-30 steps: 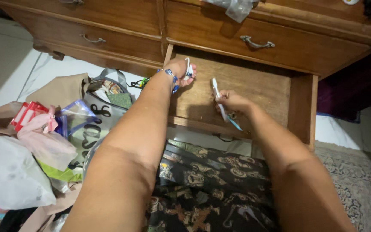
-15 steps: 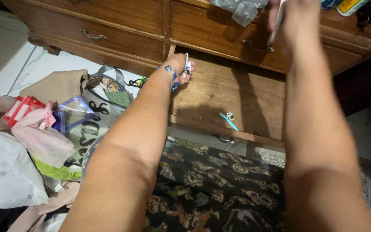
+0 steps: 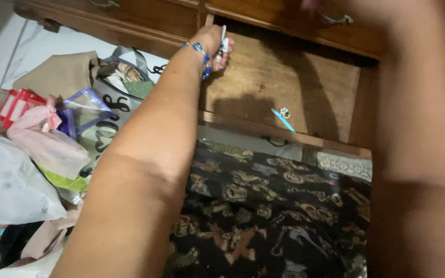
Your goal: The person opens a wooden drawer and removes various items, including a flashlight, a red object, a toothbrush, and a small white item. They place these items on the floor and then pick up plastic bags and clothes, placing them into the drawer.
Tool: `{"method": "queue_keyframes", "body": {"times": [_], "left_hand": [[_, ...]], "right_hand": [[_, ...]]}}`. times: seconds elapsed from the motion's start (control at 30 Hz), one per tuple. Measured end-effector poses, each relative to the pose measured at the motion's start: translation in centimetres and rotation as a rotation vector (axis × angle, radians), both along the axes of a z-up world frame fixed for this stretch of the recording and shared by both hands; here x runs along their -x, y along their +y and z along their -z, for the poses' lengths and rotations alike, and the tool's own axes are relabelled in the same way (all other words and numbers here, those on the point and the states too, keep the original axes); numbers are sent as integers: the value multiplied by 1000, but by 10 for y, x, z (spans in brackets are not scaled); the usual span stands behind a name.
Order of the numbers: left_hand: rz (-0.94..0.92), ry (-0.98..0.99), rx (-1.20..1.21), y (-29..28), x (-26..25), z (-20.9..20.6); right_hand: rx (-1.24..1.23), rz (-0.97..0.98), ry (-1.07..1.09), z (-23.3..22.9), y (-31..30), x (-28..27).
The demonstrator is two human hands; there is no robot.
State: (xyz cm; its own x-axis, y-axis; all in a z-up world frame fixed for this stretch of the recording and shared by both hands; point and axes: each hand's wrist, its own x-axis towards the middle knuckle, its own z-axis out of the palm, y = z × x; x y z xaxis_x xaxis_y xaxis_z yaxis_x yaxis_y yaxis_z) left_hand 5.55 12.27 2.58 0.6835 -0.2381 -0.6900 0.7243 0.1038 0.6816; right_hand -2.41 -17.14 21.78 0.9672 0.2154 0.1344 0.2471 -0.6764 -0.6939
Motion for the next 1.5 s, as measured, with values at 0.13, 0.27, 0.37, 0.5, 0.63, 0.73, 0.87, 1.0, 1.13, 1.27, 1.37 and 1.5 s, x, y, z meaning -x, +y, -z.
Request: {"method": "queue_keyframes", "body": {"times": [0.13, 0.27, 0.37, 0.5, 0.63, 0.73, 0.87, 1.0, 1.13, 1.27, 1.37, 1.5], "left_hand": [[5, -17, -65, 3, 1, 5], [63, -9, -135, -9, 0, 9], [67, 13, -93, -22, -1, 13], [114, 5, -116, -37, -3, 22], [174, -31, -112, -46, -2, 29], [178, -62, -140, -46, -1, 26], [178, -88, -144, -47, 5, 20], [169, -56, -74, -42, 9, 12], [165, -77, -11, -42, 10, 14], [190, -56, 123, -44, 5, 17], [264, -90, 113, -47, 5, 13], [374, -146, 94, -62, 21, -5]], "right_hand": [[332, -281, 567, 90, -7, 20], [431, -126, 649, 218, -25, 40], [504, -118, 375, 278, -38, 56], [582, -185, 364, 305, -42, 44], [587, -157, 377, 314, -43, 46], [604, -102, 332, 326, -40, 50], [971, -240, 276, 330, -47, 32], [-504, 117, 569, 282, -65, 5], [-861, 72, 650, 215, -68, 6], [-971, 69, 565, 165, -51, 19], [-974, 75, 523, 145, -40, 26], [-986, 83, 487, 131, -30, 32]]}}
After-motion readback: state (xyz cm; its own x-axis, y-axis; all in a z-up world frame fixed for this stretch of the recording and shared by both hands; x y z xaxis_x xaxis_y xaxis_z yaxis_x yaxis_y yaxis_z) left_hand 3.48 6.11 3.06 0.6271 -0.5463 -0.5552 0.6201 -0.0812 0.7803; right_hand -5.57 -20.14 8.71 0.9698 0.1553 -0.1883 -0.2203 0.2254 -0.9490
